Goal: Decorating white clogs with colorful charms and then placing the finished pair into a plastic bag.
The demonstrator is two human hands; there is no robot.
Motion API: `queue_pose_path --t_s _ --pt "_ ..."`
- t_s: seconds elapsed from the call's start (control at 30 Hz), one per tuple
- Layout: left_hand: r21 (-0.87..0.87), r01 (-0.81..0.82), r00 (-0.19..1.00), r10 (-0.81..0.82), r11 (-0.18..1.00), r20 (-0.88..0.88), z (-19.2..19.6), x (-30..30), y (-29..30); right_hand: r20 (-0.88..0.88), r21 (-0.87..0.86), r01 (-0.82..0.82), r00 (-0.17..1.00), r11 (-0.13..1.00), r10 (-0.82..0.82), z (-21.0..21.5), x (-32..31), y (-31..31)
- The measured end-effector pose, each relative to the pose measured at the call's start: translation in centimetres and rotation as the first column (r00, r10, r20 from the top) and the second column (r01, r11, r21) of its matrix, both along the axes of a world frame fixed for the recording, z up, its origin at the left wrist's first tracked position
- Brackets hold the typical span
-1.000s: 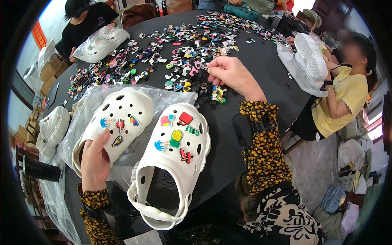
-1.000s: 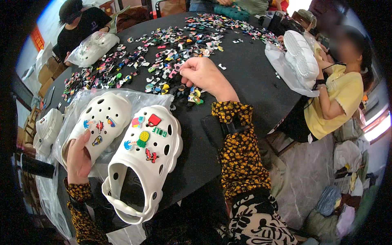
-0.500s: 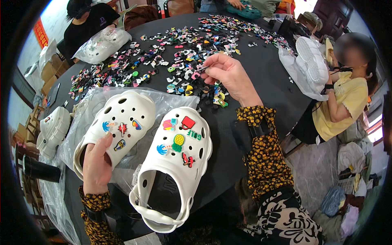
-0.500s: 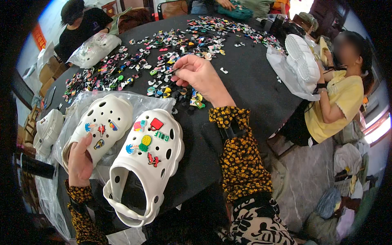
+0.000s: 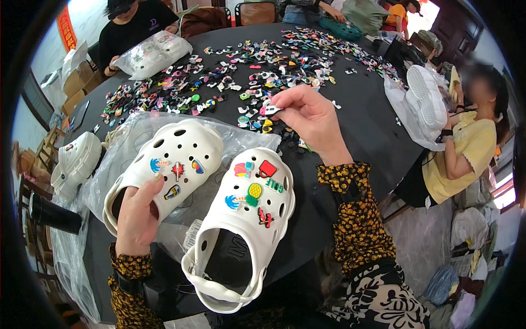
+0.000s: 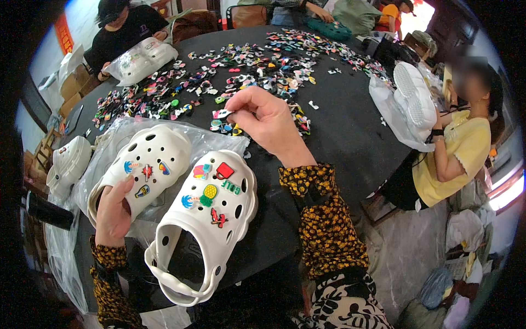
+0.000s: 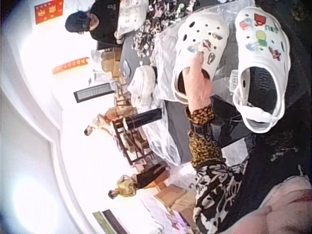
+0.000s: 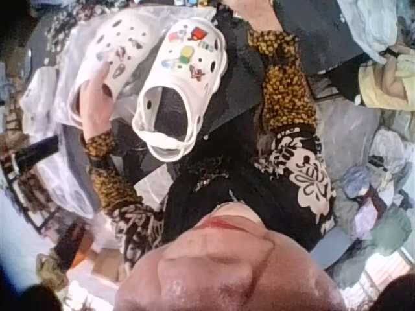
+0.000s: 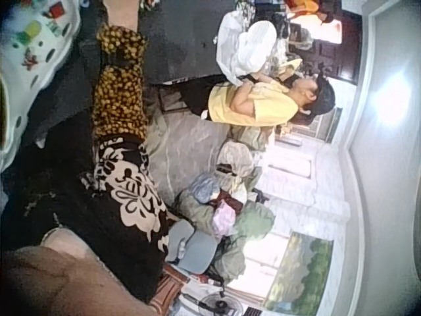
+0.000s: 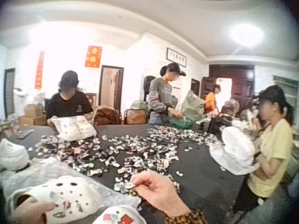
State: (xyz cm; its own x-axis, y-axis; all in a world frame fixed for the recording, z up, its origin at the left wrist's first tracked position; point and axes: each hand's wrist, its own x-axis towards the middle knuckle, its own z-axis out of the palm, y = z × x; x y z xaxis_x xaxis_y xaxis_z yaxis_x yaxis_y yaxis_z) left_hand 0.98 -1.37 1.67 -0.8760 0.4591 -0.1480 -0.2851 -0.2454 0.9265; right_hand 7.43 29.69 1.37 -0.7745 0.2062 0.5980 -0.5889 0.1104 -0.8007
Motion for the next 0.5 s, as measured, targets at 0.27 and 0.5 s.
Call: queue_pose_path --t_s 0.27,0.5 --pt "-0.017 0.024 1.000 -0.024 1.000 0.008 -0.19 -0.16 0.29 -0.002 0.293 0.023 1.000 0.956 -0.023 0.32 0.60 -0.52" --pt "-0.006 0.029 1.000 -0.029 1.000 -0.008 0.07 -0.14 -0.02 0.262 0.521 -0.218 0.961 0.825 0.089 0.94 0.87 -0.34"
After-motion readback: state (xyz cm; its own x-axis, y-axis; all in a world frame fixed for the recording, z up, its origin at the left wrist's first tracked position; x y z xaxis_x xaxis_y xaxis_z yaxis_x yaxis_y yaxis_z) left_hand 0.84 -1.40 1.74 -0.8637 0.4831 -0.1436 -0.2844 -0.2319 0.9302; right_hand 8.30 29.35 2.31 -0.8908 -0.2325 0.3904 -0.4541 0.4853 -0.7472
